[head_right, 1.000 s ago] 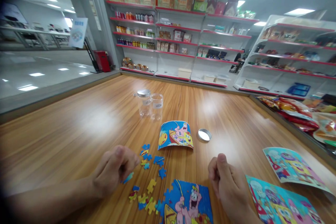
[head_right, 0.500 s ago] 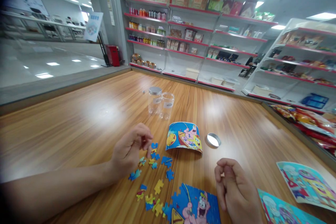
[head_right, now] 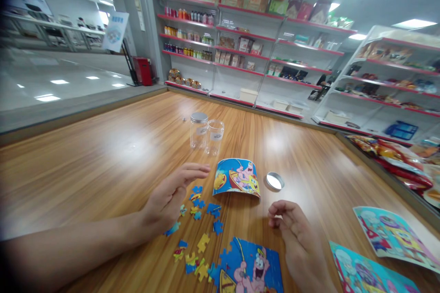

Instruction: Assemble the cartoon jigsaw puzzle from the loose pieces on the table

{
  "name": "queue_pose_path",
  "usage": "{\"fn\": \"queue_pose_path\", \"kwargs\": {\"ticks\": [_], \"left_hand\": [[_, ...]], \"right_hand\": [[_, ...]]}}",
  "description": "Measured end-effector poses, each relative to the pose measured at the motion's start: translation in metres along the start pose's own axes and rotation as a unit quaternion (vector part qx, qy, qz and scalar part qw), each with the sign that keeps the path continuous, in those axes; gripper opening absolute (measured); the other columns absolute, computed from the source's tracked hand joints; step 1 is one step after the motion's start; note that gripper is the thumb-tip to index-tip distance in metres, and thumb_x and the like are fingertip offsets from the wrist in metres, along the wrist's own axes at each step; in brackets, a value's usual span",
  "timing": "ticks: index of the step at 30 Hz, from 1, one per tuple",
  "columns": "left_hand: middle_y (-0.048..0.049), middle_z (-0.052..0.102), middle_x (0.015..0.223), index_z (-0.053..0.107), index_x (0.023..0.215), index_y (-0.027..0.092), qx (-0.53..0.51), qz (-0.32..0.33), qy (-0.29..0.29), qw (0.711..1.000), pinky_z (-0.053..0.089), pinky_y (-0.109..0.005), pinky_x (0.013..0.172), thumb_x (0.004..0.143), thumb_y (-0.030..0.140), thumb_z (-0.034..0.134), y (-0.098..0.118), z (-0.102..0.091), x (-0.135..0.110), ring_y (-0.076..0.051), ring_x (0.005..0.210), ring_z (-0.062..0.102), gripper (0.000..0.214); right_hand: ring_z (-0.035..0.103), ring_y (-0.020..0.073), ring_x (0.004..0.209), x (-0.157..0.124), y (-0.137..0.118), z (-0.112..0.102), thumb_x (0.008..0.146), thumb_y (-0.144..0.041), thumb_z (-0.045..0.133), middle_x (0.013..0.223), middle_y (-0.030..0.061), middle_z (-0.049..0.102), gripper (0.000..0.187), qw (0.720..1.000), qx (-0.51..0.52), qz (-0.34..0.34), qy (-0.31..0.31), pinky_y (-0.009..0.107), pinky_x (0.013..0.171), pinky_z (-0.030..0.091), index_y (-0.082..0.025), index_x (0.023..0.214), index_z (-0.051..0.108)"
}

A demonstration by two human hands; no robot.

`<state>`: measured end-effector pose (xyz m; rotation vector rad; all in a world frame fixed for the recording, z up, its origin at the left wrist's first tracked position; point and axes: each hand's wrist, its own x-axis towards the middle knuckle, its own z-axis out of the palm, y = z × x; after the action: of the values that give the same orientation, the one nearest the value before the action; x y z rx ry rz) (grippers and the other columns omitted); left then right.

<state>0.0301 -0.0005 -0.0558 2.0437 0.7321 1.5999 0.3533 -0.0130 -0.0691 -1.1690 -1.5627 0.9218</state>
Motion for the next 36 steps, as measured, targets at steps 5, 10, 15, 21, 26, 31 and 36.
{"fn": "queue_pose_path", "kwargs": {"ticks": [5, 10, 15, 21, 26, 31, 36], "left_hand": [[-0.0113, 0.067, 0.121, 0.062, 0.123, 0.019, 0.055, 0.11, -0.228, 0.966, 0.031, -0.056, 0.117, 0.08, 0.001, 0.044, 0.024, -0.007, 0.009, -0.028, 0.118, 0.06, 0.05], [-0.0079, 0.075, 0.113, 0.061, 0.126, 0.024, 0.038, 0.144, -0.391, 0.908, 0.032, -0.059, 0.115, 0.075, 0.011, 0.058, 0.053, -0.001, 0.016, -0.036, 0.12, 0.059, 0.053], [-0.0068, 0.077, 0.101, 0.069, 0.107, 0.025, 0.023, 0.147, -0.387, 0.91, 0.042, -0.052, 0.111, 0.084, 0.015, 0.059, 0.058, 0.004, 0.019, -0.028, 0.097, 0.068, 0.026], [-0.0065, 0.076, 0.103, 0.068, 0.102, 0.023, 0.061, 0.169, -0.369, 0.912, 0.044, -0.053, 0.106, 0.08, 0.016, 0.066, 0.055, 0.002, 0.015, -0.032, 0.111, 0.061, 0.024], [-0.0086, 0.071, 0.105, 0.068, 0.108, 0.019, 0.231, 0.091, -0.124, 0.961, 0.044, -0.05, 0.099, 0.076, -0.003, 0.049, 0.014, -0.006, 0.007, -0.029, 0.11, 0.054, 0.043], [-0.0046, 0.07, 0.093, 0.072, 0.084, 0.022, 0.276, -0.055, -0.019, 0.959, 0.045, -0.043, 0.087, 0.073, -0.005, 0.043, -0.02, -0.016, 0.01, -0.025, 0.097, 0.053, 0.041], [-0.0022, 0.071, 0.093, 0.072, 0.076, 0.022, 0.245, -0.128, -0.006, 0.961, 0.044, -0.042, 0.092, 0.068, -0.003, 0.04, -0.025, -0.019, 0.011, -0.024, 0.099, 0.055, 0.042]], "right_hand": [[0.059, 0.0236, 0.104, -0.009, -0.028, 0.008, 0.091, -0.015, 0.05, 0.108, 0.0086, 0.058, 0.019, 0.973, -0.164, -0.144, -0.079, 0.033, 0.084, 0.051, -0.023, 0.098, 0.066], [0.054, 0.027, 0.113, -0.015, -0.053, 0.017, 0.086, -0.012, 0.054, 0.115, 0.0109, 0.053, 0.02, 0.914, -0.292, -0.224, -0.17, 0.039, 0.092, 0.05, -0.022, 0.101, 0.064], [0.049, 0.0286, 0.121, -0.016, -0.059, 0.02, 0.084, -0.017, 0.059, 0.123, 0.0135, 0.048, 0.028, 0.9, -0.31, -0.236, -0.197, 0.04, 0.096, 0.05, -0.02, 0.111, 0.055], [0.036, 0.0325, 0.137, -0.019, -0.051, 0.019, 0.087, -0.024, 0.063, 0.138, 0.0117, 0.04, 0.028, 0.862, -0.372, -0.232, -0.253, 0.052, 0.105, 0.044, -0.026, 0.115, 0.06], [0.038, 0.0325, 0.136, -0.02, -0.046, 0.019, 0.088, -0.025, 0.063, 0.138, 0.0126, 0.042, 0.031, 0.864, -0.37, -0.24, -0.242, 0.052, 0.104, 0.046, -0.026, 0.119, 0.059], [0.043, 0.0322, 0.133, -0.019, -0.041, 0.017, 0.086, -0.021, 0.062, 0.136, 0.0136, 0.044, 0.033, 0.878, -0.352, -0.236, -0.22, 0.049, 0.103, 0.048, -0.024, 0.119, 0.058], [0.053, 0.0283, 0.121, -0.018, -0.029, 0.014, 0.092, -0.017, 0.054, 0.127, 0.0123, 0.052, 0.027, 0.91, -0.319, -0.221, -0.148, 0.04, 0.096, 0.052, -0.024, 0.117, 0.058]]}}
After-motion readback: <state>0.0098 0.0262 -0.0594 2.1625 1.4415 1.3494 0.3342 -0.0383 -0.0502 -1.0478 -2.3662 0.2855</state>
